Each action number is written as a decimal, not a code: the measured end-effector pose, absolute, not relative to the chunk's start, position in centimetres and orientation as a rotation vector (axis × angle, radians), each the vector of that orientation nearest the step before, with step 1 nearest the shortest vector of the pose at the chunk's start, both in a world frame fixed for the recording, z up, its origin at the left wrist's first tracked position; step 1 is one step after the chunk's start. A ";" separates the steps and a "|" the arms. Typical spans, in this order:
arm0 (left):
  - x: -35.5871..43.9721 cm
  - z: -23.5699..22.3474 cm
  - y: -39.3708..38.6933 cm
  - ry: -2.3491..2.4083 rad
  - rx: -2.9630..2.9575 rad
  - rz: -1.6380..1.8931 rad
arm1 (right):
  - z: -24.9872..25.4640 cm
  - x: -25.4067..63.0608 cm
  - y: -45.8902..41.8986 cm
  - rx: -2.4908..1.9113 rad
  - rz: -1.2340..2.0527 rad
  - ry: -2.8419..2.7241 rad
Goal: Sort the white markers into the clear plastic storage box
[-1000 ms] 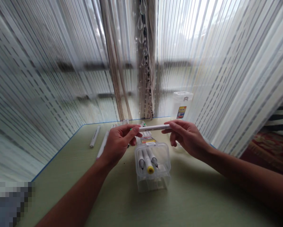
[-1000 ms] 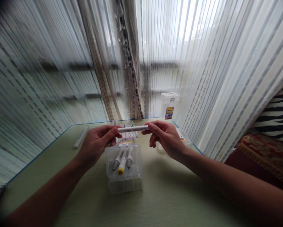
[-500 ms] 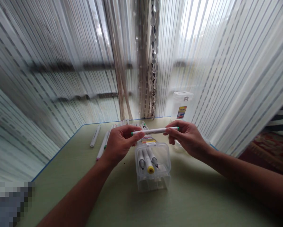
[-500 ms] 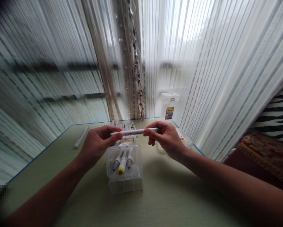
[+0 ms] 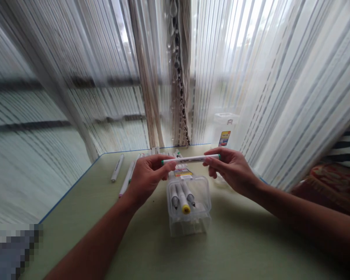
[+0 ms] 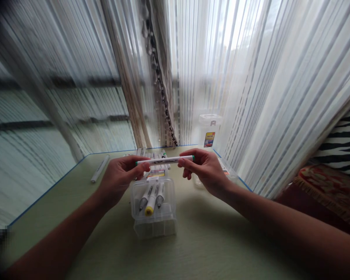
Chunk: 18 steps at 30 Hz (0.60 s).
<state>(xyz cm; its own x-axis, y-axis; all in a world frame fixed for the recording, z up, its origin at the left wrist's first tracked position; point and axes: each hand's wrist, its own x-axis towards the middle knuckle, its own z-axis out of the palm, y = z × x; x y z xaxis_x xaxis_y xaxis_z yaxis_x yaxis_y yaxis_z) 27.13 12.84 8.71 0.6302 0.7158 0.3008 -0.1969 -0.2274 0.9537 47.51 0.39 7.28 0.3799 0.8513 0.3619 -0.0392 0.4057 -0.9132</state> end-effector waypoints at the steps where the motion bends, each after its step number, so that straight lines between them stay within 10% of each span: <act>1: 27.1 8.7 12.9 0.444 1.584 0.898 | 7.3 47.5 0.3 -0.988 0.706 -1.021; 18: 27.2 8.8 13.0 0.412 1.329 0.890 | 8.2 47.3 -0.1 -0.983 0.803 -0.900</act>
<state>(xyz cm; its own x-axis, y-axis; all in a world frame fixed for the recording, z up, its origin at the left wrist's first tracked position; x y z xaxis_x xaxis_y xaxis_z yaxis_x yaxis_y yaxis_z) 27.18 12.98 8.80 0.6188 0.7541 0.2200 -0.3198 -0.0139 0.9474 47.26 -0.13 8.16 0.4082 0.8761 0.2566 -0.1562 0.3440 -0.9259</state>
